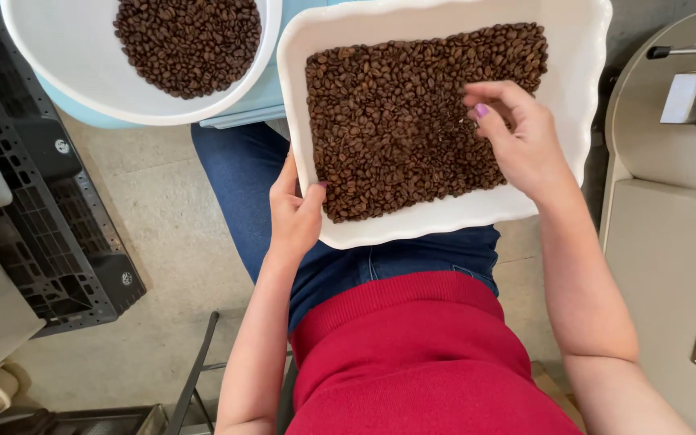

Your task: Manually sorting roasted coffee beans in a tray to remove defects

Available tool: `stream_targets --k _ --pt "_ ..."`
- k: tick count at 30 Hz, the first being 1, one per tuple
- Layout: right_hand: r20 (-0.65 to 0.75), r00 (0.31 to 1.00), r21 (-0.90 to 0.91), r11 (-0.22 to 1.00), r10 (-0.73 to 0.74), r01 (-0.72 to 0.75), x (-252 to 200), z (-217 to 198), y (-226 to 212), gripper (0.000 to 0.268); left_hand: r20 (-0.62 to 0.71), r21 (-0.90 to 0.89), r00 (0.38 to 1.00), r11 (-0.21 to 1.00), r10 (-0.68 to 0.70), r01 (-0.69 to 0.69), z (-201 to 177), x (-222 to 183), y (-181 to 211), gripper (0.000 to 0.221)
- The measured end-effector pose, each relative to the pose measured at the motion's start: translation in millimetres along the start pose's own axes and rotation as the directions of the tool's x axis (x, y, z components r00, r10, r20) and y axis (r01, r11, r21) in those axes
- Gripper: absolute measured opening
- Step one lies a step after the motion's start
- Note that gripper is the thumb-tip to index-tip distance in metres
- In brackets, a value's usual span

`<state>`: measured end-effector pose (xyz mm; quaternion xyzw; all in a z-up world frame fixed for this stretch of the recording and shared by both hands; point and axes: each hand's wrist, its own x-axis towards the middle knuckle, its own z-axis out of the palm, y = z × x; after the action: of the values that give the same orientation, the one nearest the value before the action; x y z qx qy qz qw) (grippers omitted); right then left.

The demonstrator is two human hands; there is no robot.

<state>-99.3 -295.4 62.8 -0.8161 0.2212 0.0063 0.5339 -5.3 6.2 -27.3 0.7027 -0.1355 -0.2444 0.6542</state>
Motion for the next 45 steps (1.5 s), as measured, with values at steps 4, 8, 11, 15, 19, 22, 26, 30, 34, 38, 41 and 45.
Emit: stream_targets --k 4,8,11,15,19,22,26,30,34,38,41,45 --pt "0.023 0.999 -0.005 1.000 0.025 -0.025 -1.8 17.1 2.5 0.024 0.004 0.019 1.000 1.000 -0.017 0.017 -2.6 -2.3 -1.7 0.074" --pt "0.004 1.000 -0.009 0.999 -0.031 0.031 1.1 36.3 2.3 0.022 0.005 0.017 1.000 1.000 0.011 -0.011 0.5 -3.8 4.7 0.076" --pt "-0.011 0.994 0.013 0.994 -0.110 0.110 3.7 45.8 1.2 0.017 0.003 0.022 1.000 1.000 0.022 -0.022 1.5 -4.0 8.0 0.076" --pt "-0.021 0.996 0.138 0.986 -0.087 0.089 2.9 60.2 -9.4 0.012 -0.005 0.026 0.999 0.999 0.037 -0.037 2.9 -4.4 7.0 0.075" --pt "-0.006 0.996 0.176 0.981 -0.086 0.086 5.4 60.9 -18.0 0.012 -0.007 0.027 0.999 0.999 0.034 -0.034 2.5 -3.3 11.8 0.075" --pt "-0.009 0.998 0.214 0.975 -0.057 0.057 5.5 54.3 -1.7 0.015 -0.012 0.025 0.999 0.999 0.032 -0.031 -1.3 -5.4 -2.9 0.075" --pt "0.031 0.999 0.182 0.983 -0.027 0.021 -2.1 41.5 -5.0 0.016 -0.012 0.008 1.000 1.000 0.023 -0.023 -2.4 -4.6 -6.5 0.074" --pt "0.119 0.993 0.064 0.998 -0.027 0.019 -9.1 33.7 -11.1 0.022 -0.009 0.017 1.000 1.000 0.021 -0.021 -2.7 -3.8 -6.1 0.074" --pt "0.078 0.997 0.026 0.999 -0.021 0.019 -15.0 26.7 3.6 0.024 -0.017 0.027 0.999 0.999 0.028 -0.028 -2.6 -2.7 -4.8 0.074" --pt "0.042 0.999 0.025 0.999 0.029 -0.030 -25.3 18.2 16.0 0.025 -0.010 0.028 1.000 0.999 0.017 -0.017 -4.7 -4.2 -14.1 0.075" --pt "0.031 0.998 0.032 0.998 0.051 -0.052 -25.9 16.4 15.9 0.026 -0.016 0.037 1.000 0.999 0.013 -0.012 -5.6 -3.3 -18.8 0.074" --pt "0.123 0.992 -0.020 0.999 -0.041 0.043 -24.1 24.5 -3.4 0.029 -0.011 0.038 1.000 0.999 0.019 -0.019 -5.8 -3.1 -17.5 0.074"
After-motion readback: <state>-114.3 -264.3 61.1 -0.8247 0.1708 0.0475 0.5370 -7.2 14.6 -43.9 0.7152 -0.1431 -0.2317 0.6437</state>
